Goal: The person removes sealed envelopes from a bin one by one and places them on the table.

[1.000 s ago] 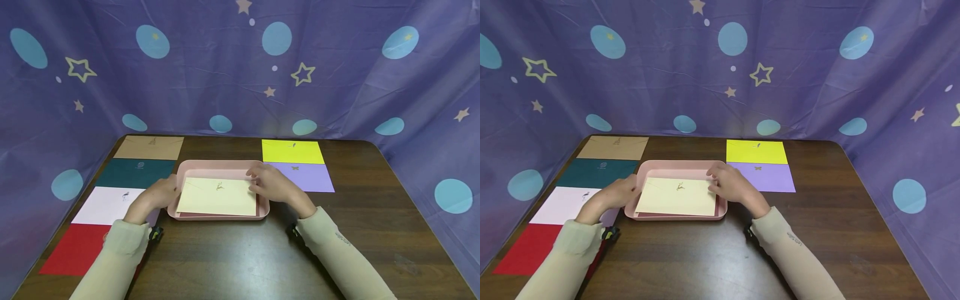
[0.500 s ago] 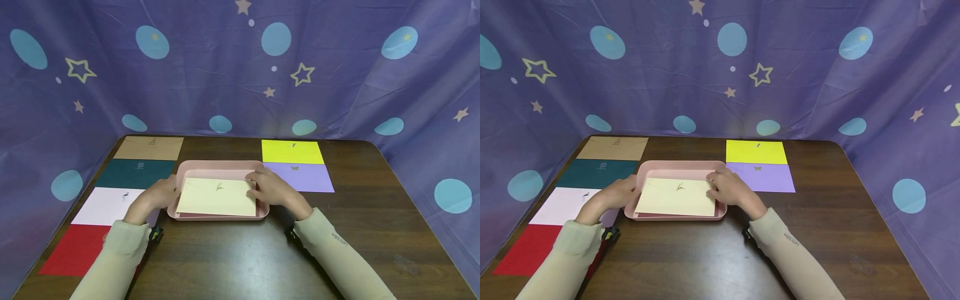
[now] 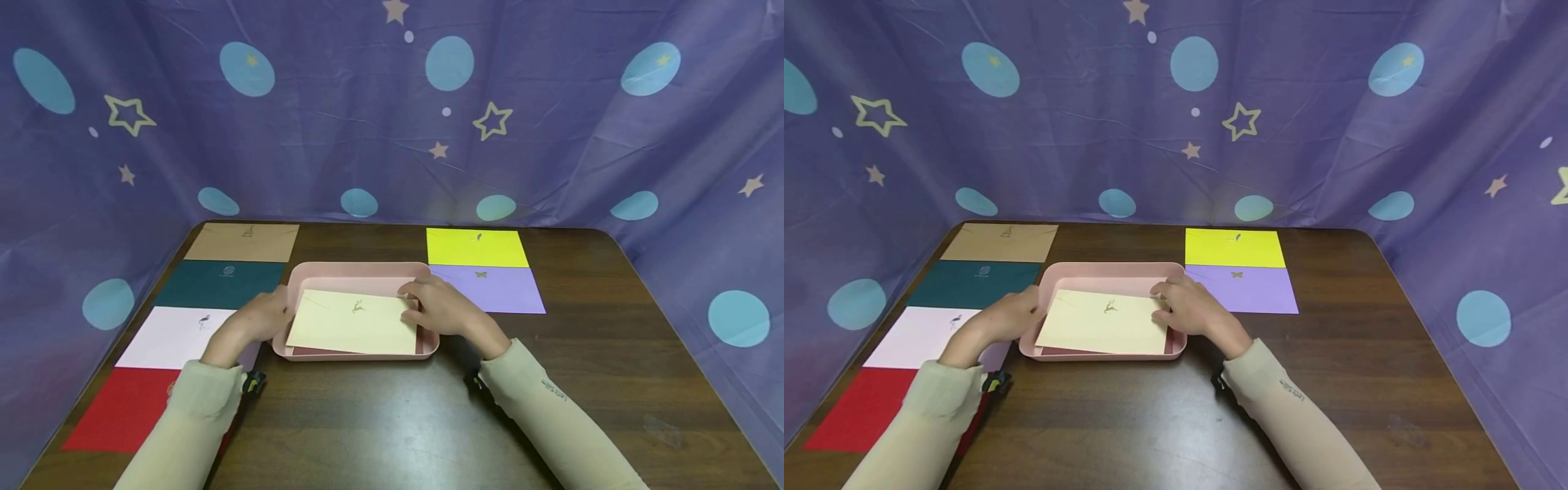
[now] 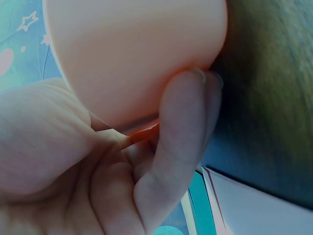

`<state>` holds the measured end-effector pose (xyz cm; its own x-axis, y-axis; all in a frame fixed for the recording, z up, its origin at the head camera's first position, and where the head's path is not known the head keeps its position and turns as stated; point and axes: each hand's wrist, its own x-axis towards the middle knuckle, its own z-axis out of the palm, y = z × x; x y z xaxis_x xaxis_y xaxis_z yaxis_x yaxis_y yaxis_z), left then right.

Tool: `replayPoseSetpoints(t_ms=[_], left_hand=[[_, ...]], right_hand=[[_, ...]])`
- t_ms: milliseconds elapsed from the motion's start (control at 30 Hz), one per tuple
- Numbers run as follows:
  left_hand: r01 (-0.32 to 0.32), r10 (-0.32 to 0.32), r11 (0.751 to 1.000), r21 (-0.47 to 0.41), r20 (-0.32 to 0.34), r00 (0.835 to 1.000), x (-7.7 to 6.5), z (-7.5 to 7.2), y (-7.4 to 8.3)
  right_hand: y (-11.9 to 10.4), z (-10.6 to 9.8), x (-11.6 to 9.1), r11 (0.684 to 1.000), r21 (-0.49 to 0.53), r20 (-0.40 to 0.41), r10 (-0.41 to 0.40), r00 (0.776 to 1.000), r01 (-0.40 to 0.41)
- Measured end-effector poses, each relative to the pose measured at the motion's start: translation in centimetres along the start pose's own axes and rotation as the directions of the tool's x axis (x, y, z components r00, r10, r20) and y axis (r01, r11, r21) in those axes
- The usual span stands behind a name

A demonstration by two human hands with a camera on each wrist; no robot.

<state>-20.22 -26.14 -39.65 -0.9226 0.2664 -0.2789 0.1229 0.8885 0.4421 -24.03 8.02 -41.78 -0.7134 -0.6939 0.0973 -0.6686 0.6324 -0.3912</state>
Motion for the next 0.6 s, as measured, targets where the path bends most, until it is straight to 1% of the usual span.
replayPoseSetpoints(t_ms=[133, 367, 467, 600], left_hand=[[0.013, -0.013, 1.0, 0.008, 0.009, 1.0, 0.05, 0.02, -0.05], [0.001, -0.001, 1.0, 0.023, 0.002, 1.0, 0.15, 0.02, -0.14], [0.006, -0.006, 1.0, 0.023, 0.005, 1.0, 0.21, 0.09, -0.27], [0.01, -0.011, 1.0, 0.018, 0.011, 1.0, 0.17, 0.15, -0.35]], right_hand=[[-0.1, -0.07, 0.02, 1.0, -0.002, 0.002, 0.005, 1.0, -0.005], [-0.31, -0.39, -0.06, 1.0, -0.008, -0.001, 0.006, 1.0, -0.006], [-0.38, -0.53, -0.03, 1.0, -0.008, -0.011, 0.014, 1.0, -0.014], [-0.52, -0.71, 0.06, 1.0, 0.024, -0.04, 0.014, 0.999, -0.013]])
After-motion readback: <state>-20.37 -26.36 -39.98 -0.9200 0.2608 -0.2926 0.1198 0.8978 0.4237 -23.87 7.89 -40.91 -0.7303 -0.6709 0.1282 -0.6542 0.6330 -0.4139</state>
